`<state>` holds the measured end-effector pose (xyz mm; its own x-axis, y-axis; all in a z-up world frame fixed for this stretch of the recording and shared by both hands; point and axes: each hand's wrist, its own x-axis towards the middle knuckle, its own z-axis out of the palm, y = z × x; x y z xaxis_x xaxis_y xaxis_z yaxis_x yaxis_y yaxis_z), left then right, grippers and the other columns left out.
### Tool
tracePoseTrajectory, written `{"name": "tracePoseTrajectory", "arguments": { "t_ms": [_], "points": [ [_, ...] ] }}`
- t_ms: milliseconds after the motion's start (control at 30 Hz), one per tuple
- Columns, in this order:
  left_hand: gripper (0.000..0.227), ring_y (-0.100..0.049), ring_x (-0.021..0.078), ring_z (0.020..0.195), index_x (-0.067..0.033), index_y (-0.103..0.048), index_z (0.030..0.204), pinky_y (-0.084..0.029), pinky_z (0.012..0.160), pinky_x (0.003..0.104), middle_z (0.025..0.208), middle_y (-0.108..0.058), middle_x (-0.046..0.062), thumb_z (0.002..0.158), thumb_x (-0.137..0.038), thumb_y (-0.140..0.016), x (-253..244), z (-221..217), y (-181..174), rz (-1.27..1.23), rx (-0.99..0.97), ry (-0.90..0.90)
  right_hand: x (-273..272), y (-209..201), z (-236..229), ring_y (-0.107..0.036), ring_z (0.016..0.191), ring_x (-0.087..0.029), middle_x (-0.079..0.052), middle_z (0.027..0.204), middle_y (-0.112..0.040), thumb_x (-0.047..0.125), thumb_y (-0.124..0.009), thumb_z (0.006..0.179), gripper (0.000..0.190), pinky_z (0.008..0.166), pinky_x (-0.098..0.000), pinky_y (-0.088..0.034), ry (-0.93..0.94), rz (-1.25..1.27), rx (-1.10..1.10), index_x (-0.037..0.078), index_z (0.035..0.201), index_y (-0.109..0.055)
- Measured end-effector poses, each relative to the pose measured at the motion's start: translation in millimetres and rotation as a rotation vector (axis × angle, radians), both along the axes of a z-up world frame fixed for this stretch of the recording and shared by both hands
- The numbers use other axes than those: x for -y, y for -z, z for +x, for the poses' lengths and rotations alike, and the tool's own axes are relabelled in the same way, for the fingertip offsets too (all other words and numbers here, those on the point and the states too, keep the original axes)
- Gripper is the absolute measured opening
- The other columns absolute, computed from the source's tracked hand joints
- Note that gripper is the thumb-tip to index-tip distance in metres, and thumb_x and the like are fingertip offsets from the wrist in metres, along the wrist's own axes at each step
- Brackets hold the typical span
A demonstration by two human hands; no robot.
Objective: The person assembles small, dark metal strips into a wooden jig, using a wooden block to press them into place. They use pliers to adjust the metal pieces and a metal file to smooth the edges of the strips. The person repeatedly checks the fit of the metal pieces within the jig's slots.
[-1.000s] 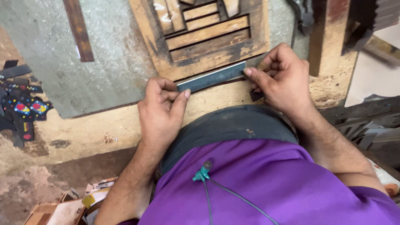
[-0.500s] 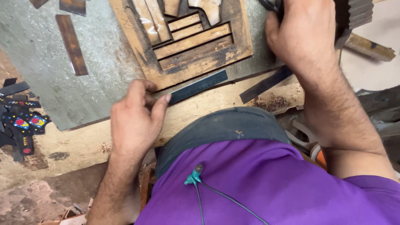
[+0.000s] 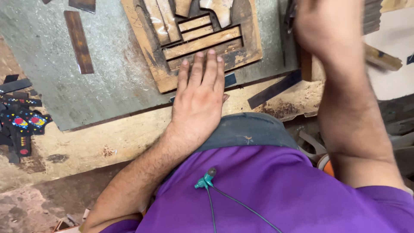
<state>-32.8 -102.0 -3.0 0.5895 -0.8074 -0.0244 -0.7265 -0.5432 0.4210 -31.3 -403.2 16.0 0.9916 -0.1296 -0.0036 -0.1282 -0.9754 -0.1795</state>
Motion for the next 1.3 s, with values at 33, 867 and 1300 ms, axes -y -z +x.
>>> {"name": "tracePoseTrajectory", "arguments": {
  "t_ms": [33, 867, 1300],
  "points": [
    [0.066, -0.040, 0.0471, 0.144, 0.0134, -0.041, 0.149, -0.028, 0.119, 0.065, 0.153, -0.038, 0.034, 0.099, -0.025, -0.063, -1, 0, 1, 0.031, 0.023, 0.022, 5, -10, -2, -0.066, 0.063, -0.033, -0.019, 0.079, -0.067, 0.014, -0.057, 0.118, 0.028, 0.047, -0.0428, -0.047, 0.158, 0.074, -0.094, -0.003, 0.100, -0.069],
    [0.056, -0.041, 0.0466, 0.145, 0.0124, -0.048, 0.146, -0.031, 0.120, 0.064, 0.154, -0.039, 0.032, 0.095, -0.010, -0.057, -4, -4, 10, 0.018, 0.076, 0.019, -53, -4, -4, -0.058, 0.070, -0.023, -0.009, 0.079, -0.058, 0.010, -0.064, 0.097, 0.014, 0.067, -0.0388, -0.053, -0.060, 1.720, 0.431, 0.002, 0.088, -0.057],
    [0.056, -0.042, 0.0473, 0.142, 0.0126, -0.049, 0.144, -0.034, 0.117, 0.065, 0.151, -0.040, 0.032, 0.095, -0.013, -0.058, 0, -1, 4, 0.049, 0.070, 0.018, -80, 25, -4, -0.054, 0.069, -0.021, -0.007, 0.079, -0.054, -0.016, -0.047, 0.088, 0.020, 0.072, -0.0358, -0.047, 0.152, 1.968, 0.631, 0.003, 0.086, -0.052]
  ]
}}
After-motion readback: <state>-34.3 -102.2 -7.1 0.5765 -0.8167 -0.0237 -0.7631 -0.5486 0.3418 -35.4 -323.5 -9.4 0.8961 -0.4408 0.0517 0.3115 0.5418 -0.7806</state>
